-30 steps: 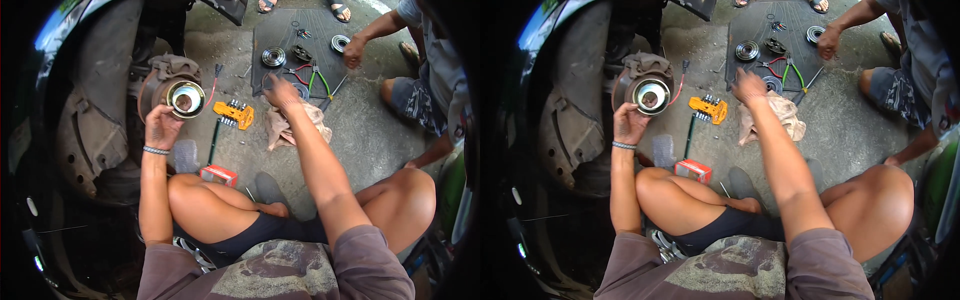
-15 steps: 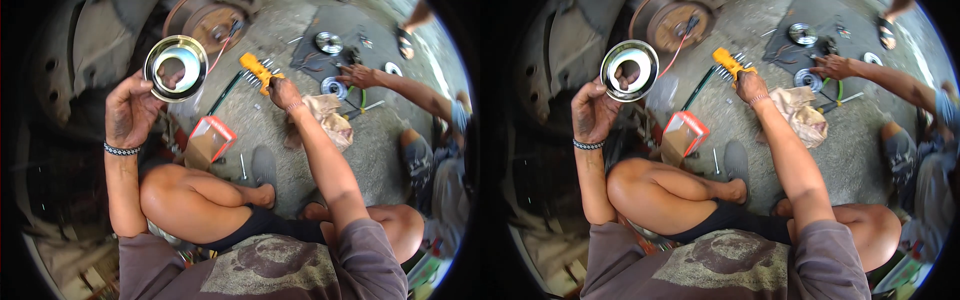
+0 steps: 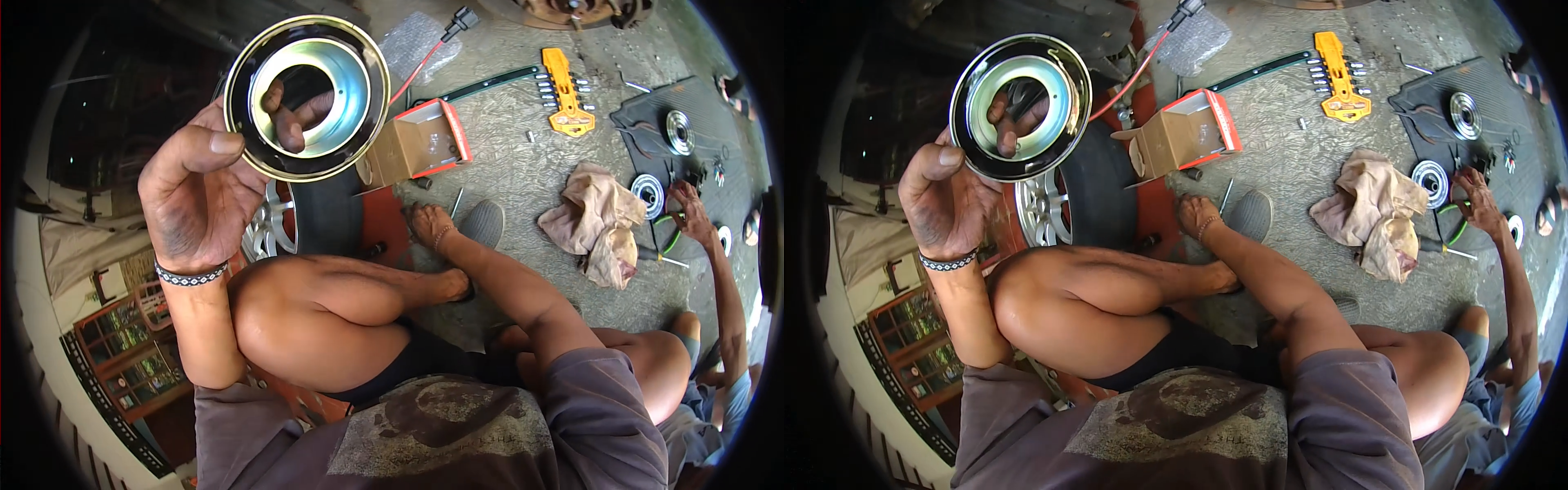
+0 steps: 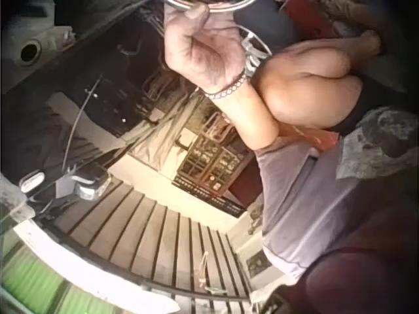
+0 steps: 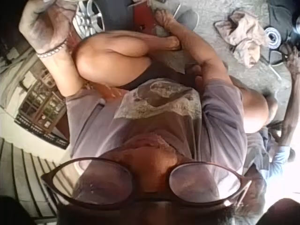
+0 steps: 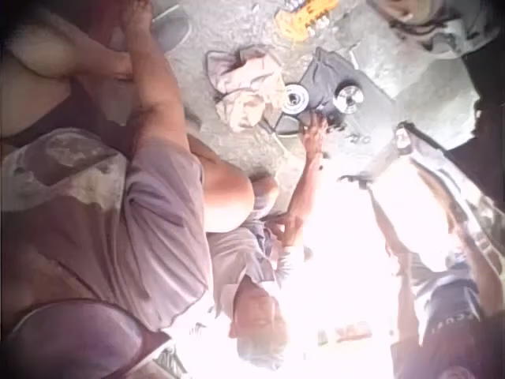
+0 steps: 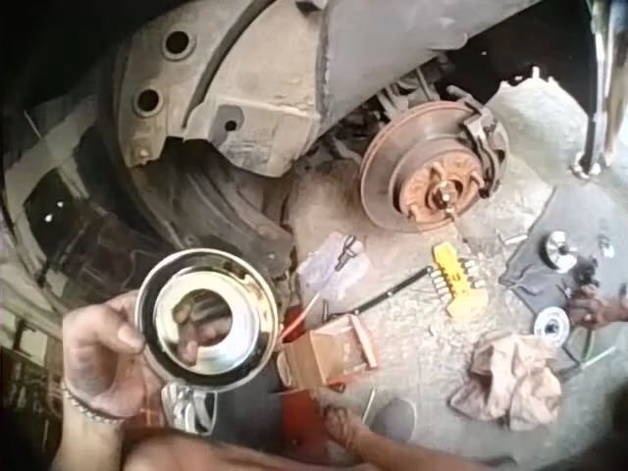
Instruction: Repairing car wheel hub and engine components.
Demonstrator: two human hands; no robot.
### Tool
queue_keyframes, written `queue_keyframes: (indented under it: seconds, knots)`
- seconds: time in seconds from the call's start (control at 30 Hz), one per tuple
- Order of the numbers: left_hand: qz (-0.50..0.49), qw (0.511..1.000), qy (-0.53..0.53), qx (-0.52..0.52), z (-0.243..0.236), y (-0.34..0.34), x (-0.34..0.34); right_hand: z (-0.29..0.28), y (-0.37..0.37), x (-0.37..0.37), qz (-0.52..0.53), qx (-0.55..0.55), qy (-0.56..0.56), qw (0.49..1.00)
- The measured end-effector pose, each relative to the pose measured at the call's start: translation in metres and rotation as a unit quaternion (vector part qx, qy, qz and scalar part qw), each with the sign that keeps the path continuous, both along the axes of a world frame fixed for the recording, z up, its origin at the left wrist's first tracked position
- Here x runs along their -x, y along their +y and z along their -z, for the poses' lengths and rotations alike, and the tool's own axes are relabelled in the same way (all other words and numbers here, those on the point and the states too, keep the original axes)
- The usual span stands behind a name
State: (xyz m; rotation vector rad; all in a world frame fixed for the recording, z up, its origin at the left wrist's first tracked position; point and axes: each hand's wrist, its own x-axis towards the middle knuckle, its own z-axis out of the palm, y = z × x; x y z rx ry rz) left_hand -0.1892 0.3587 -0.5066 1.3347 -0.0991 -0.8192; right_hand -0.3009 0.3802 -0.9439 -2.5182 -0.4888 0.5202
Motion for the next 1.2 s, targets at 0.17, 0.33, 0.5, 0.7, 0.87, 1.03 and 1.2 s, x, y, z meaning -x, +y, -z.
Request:
queue_keyframes:
  seconds: [0.17, 0.33, 0.5, 0.7, 0.87, 1.03, 1.2]
  knots:
    - [0.043, 0.996, -0.072, -0.022, -0.015, 0.005, 0.013, -0.045, -0.012, -0.027, -0.167, -0.029, -0.045, 0.985]
    - [0.081, 0.996, -0.039, 0.005, -0.025, -0.02, 0.013, -0.142, -0.107, -0.079, -0.261, 0.094, 0.279, 0.92]
    - [0.053, 0.995, -0.056, 0.069, -0.021, -0.002, 0.015, -0.157, -0.123, -0.135, -0.117, -0.097, 0.516, 0.843]
    - [-0.031, 0.993, 0.002, 0.11, -0.057, 0.029, 0.044, -0.16, 0.027, -0.072, -0.127, -0.292, 0.498, 0.807]
    - [-0.061, 0.997, -0.015, 0.051, -0.005, 0.022, 0.049, -0.053, 0.109, -0.008, 0.026, -0.423, 0.269, 0.865]
    - [-0.063, 0.998, 0.009, 0.0, -0.01, 0.047, 0.068, -0.074, 0.151, 0.005, 0.108, -0.342, 0.529, 0.769]
    - [-0.003, 0.999, 0.022, -0.043, 0.009, 0.052, 0.039, -0.108, 0.044, -0.02, -0.032, -0.236, 0.441, 0.865]
